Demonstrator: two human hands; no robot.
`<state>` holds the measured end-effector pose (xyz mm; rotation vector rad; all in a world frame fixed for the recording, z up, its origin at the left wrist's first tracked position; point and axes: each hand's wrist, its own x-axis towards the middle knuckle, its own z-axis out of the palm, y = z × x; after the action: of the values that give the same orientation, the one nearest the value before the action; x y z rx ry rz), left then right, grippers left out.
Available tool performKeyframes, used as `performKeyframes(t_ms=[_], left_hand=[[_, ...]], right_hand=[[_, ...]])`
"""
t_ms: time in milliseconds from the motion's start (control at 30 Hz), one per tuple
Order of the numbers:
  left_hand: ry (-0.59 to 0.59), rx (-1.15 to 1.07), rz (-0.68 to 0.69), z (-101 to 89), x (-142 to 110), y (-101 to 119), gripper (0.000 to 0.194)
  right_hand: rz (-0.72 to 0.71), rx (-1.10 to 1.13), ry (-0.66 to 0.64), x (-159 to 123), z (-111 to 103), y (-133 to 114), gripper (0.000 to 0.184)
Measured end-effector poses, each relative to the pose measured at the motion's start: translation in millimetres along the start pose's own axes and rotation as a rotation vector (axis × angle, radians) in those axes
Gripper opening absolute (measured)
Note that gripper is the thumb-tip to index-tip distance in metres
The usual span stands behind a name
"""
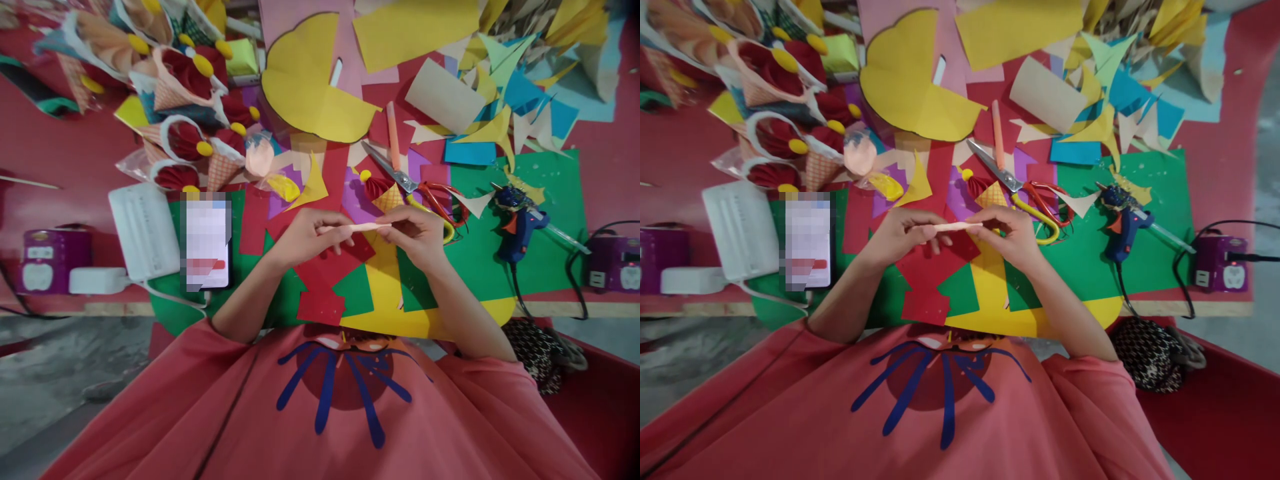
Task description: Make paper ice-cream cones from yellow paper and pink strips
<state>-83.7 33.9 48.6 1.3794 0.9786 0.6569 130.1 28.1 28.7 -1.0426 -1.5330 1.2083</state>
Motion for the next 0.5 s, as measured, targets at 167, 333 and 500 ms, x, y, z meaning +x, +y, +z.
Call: performKeyframes(t_ms=[167,333,500], left_hand=[[0.085,0.259,0.256,3.4,-2.0,-3.2,0.029],[0.171,0.286,0.376,5.6,-1.9,-5.3,0.021],[0.141,0.235,0.338,3.4,-0.5,-4.3,0.028]], right_hand=[[-0.060,-0.011,-0.074,-1.9,4.4,-1.7,0.012],[-0.090,-0.042,-0.040,-2.4,3.7,0.2,0.023],[-0.016,0.029,0.012,-3.4,4.4,0.0,0.013]])
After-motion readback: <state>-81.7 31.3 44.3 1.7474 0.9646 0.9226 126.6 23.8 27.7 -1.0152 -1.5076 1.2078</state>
